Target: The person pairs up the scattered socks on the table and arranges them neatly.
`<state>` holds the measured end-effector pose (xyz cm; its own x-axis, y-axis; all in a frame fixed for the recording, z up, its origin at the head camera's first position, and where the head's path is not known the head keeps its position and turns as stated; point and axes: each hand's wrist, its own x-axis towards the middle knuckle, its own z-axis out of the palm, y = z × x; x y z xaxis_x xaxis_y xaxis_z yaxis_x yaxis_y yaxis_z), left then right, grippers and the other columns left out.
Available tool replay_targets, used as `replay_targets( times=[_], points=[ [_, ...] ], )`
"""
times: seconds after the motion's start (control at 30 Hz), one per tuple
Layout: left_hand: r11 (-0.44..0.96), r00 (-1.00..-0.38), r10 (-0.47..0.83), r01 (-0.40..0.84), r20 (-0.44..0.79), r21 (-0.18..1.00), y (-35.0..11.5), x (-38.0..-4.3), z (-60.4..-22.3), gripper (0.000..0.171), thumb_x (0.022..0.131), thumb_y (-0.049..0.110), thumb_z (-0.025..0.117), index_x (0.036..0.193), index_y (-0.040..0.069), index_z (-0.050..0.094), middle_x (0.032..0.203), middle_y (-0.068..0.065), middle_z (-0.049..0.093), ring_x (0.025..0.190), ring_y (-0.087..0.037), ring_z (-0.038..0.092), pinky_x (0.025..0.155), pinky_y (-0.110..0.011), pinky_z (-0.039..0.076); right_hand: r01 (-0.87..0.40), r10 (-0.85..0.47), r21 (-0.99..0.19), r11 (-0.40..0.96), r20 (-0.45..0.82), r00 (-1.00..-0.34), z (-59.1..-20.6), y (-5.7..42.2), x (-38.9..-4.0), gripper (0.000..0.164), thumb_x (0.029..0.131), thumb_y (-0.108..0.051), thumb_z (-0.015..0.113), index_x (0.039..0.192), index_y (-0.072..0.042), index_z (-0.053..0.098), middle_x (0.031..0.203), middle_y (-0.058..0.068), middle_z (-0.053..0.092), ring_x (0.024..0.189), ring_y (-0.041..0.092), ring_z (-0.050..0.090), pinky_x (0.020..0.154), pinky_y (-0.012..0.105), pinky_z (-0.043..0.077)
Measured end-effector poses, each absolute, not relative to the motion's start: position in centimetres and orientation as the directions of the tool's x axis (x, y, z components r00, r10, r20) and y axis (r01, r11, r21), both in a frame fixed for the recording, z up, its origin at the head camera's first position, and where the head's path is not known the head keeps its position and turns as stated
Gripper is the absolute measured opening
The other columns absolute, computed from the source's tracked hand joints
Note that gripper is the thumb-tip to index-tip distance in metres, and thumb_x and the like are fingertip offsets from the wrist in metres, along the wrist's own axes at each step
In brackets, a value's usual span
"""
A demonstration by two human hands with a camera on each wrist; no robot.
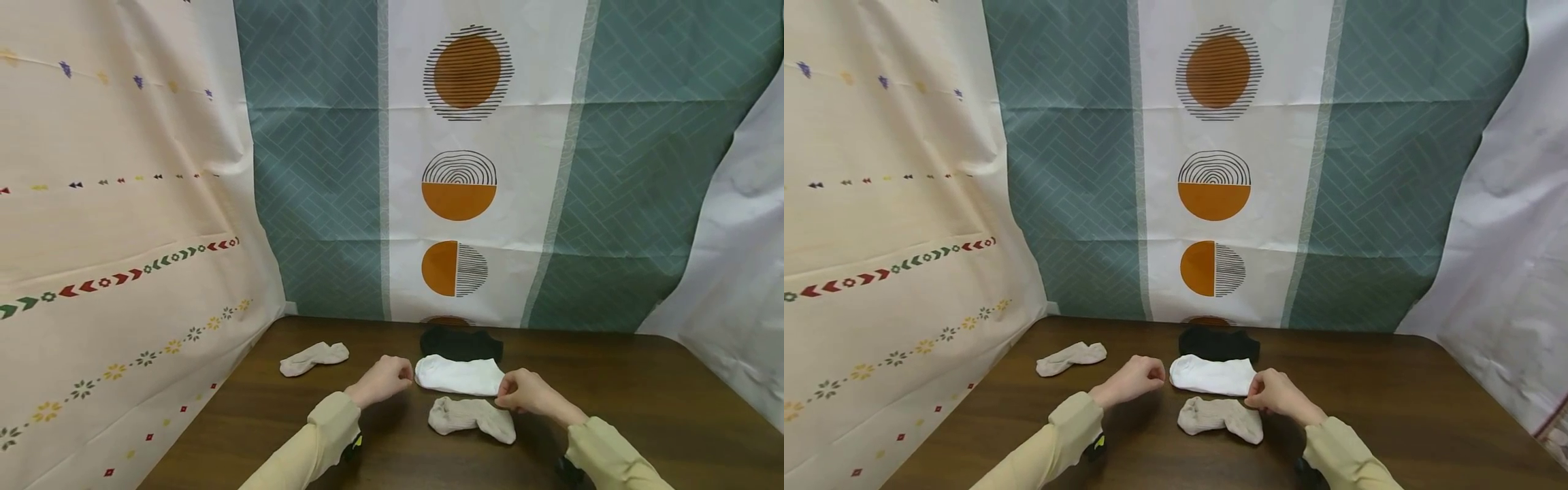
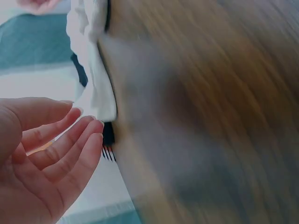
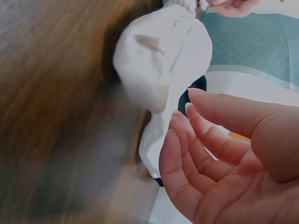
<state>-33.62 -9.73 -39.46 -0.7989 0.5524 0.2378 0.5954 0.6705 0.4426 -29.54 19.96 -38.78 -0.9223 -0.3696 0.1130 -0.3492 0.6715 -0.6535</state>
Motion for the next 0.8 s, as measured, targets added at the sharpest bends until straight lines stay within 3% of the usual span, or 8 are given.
replay_targets(
  times=[0.27, 0.8],
  points=[
    [0.717, -0.841, 0.468, 0.540, 0.270, 0.440, -13.6, -34.3, -39.4, 0.009, 0.081, 0.003, 0.061, 0.074, 0.009, 0.060, 0.070, 0.004, 0.054, 0.060, -0.010, 0.048, 0.055, -0.027, 0.042, -0.363, -0.372, -0.671, 0.646, 0.139, -0.918, -38.6, 19.0, -29.9, 0.014, 0.075, -0.003, 0.069, 0.069, -0.006, 0.058, 0.055, -0.002, 0.049, 0.050, 0.012, 0.048, 0.047, 0.029, 0.045],
    [0.768, -0.879, 0.361, 0.469, 0.311, 0.436, -19.0, -34.3, -39.3, 0.009, 0.079, 0.001, 0.061, 0.073, 0.007, 0.057, 0.071, 0.002, 0.049, 0.061, -0.013, 0.046, 0.056, -0.031, 0.041, -0.447, -0.442, -0.713, 0.540, 0.211, -0.872, -37.5, 12.9, -31.5, 0.007, 0.082, -0.005, 0.063, 0.077, -0.003, 0.060, 0.068, 0.004, 0.056, 0.059, 0.021, 0.053, 0.052, 0.032, 0.046]
  ],
)
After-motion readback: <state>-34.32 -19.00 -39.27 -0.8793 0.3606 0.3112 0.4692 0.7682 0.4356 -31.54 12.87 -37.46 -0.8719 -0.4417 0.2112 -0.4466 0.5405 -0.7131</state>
